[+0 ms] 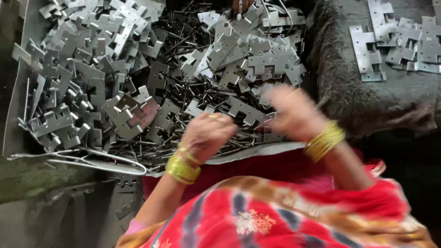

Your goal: The person inserts metal rods into the holes of metal plates and places the assembled units into a pile. The person handles the parts by hand, picking up plates and rods from a large bin and assembling them one at a time.

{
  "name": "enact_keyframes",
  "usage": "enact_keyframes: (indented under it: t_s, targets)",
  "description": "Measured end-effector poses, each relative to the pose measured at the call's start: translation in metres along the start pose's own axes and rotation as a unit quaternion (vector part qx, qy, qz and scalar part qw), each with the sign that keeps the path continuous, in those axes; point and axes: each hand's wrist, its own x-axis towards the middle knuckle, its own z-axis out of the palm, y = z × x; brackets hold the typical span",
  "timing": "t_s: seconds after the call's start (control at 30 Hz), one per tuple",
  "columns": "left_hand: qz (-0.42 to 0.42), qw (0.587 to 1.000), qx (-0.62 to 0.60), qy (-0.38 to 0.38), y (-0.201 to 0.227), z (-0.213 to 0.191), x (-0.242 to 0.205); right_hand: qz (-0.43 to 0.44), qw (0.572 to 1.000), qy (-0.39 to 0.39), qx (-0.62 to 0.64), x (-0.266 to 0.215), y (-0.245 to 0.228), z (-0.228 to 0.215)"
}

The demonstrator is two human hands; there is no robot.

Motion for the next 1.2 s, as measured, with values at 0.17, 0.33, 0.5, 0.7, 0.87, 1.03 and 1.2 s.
enact_keyframes:
  t_s: [0.17, 0.33, 0.5, 0.7, 0.87, 1.03, 1.2]
  targets:
    - [0.014, 0.991, -0.065, 0.116, 0.024, -0.012, 0.007, 0.116, 0.873, -0.165, 0.444, 0.008, -0.083, 0.045]
    - [-0.194, 0.958, -0.045, 0.205, 0.011, -0.015, -0.038, 0.368, 0.754, 0.009, 0.544, 0.023, -0.049, 0.016]
    - [-0.273, 0.956, -0.042, 0.094, 0.005, 0.033, -0.030, 0.081, 0.991, -0.030, -0.107, 0.023, -0.048, 0.024]
    - [-0.339, 0.934, -0.062, 0.091, -0.001, 0.069, -0.020, -0.163, 0.965, -0.086, -0.186, 0.035, -0.044, 0.045]
    - [-0.336, 0.939, -0.067, 0.013, -0.014, 0.091, -0.007, -0.165, 0.980, 0.089, -0.074, 0.029, -0.037, 0.024]
    - [-0.140, 0.987, -0.039, 0.067, -0.012, 0.135, 0.027, 0.106, 0.889, 0.341, 0.286, -0.005, -0.027, -0.013]
    - [-0.092, 0.982, 0.025, -0.166, -0.014, 0.156, 0.052, 0.291, 0.477, 0.391, 0.731, -0.029, -0.018, -0.007]
